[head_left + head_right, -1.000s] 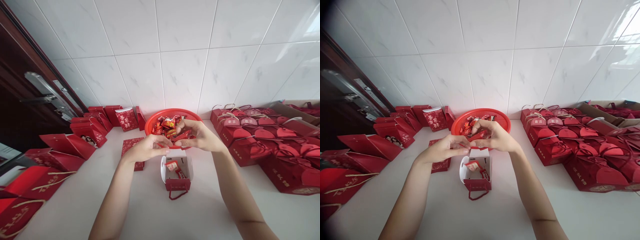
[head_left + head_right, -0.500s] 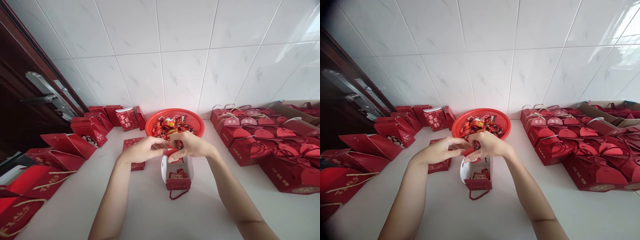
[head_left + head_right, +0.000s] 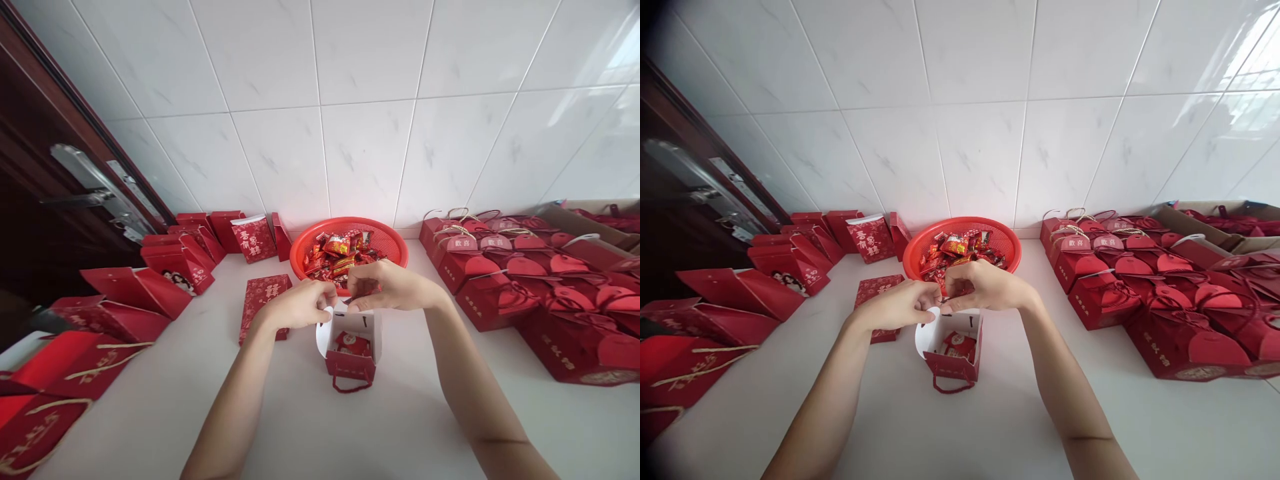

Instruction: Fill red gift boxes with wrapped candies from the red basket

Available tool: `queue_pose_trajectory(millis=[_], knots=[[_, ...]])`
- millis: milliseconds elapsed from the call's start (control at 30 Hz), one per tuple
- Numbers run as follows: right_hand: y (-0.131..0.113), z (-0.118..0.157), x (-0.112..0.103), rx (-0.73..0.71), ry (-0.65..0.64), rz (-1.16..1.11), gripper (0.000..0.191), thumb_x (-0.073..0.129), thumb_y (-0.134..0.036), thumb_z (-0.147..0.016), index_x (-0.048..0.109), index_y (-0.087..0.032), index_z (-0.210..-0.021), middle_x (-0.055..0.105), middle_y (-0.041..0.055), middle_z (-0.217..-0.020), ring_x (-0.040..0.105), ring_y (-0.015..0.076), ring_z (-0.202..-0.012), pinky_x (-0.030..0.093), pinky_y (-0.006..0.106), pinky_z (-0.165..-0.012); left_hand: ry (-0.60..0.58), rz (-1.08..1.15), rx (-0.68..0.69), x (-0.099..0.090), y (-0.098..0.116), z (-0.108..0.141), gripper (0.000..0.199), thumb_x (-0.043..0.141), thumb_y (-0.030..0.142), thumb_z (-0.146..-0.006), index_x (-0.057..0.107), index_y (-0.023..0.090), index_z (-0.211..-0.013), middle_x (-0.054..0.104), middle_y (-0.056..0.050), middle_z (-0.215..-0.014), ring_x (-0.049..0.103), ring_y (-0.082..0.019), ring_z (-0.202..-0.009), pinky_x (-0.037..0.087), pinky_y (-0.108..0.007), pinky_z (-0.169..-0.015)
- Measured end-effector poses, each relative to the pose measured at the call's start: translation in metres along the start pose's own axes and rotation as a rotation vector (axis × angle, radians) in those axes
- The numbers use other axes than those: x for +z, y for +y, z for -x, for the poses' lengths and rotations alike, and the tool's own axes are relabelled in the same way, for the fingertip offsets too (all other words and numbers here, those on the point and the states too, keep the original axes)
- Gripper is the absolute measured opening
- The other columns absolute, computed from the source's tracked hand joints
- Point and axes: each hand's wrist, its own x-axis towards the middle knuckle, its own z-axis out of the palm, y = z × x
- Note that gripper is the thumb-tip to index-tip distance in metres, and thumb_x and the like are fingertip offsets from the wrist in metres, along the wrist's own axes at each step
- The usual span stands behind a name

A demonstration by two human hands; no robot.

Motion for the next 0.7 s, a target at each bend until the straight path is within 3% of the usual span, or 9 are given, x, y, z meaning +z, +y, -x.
queue_pose_trajectory(millis=[133, 367, 533, 700], knots=[[0.003, 0.002, -0.001, 0.041, -0.058, 0.023, 0.027, 0.073, -0.042, -0.084, 0.068, -0.017, -0.091, 0.071, 0.0038, -0.086, 0.067, 0.0167, -0.08, 0.052, 0.027, -0.07, -0.003, 0.01, -0.025, 0.0, 0.0, 0.0, 0.012, 0.063, 0.02, -0.069, 0.059, 0.02, -0.081, 0.064, 0.001, -0.071, 0.057, -0.017, -0.063, 0.037, -0.024, -0.056], [-0.006, 0.016, -0.013, 0.014, 0.015, 0.031, 0.031, 0.073, -0.041, -0.085, 0.068, -0.016, -0.105, 0.073, 0.0069, -0.1, 0.069, 0.0186, -0.09, 0.056, 0.031, -0.081, -0.061, 0.011, -0.03, -0.002, 0.0, 0.001, 0.01, 0.062, 0.022, -0.072, 0.057, 0.021, -0.081, 0.064, 0.002, -0.069, 0.057, -0.016, -0.062, 0.039, -0.025, -0.057], [-0.009, 0.039, -0.018, 0.04, -0.006, -0.011, 0.04, 0.074, -0.045, -0.083, 0.069, -0.015, -0.11, 0.072, 0.0081, -0.103, 0.07, 0.0178, -0.089, 0.058, 0.03, -0.082, -0.079, 0.03, 0.112, -0.003, 0.007, 0.01, 0.008, 0.061, 0.021, -0.074, 0.059, 0.02, -0.082, 0.064, 0.002, -0.072, 0.059, -0.016, -0.068, 0.042, -0.024, -0.061], [0.002, 0.069, -0.005, 0.207, -0.007, 0.04, 0.048, 0.074, -0.049, -0.081, 0.065, -0.016, -0.115, 0.07, 0.0104, -0.108, 0.07, 0.0193, -0.088, 0.058, 0.03, -0.075, -0.066, 0.117, 0.216, -0.004, 0.013, 0.019, 0.004, 0.061, 0.022, -0.078, 0.059, 0.019, -0.081, 0.062, 0.003, -0.073, 0.057, -0.013, -0.067, 0.042, -0.022, -0.061]])
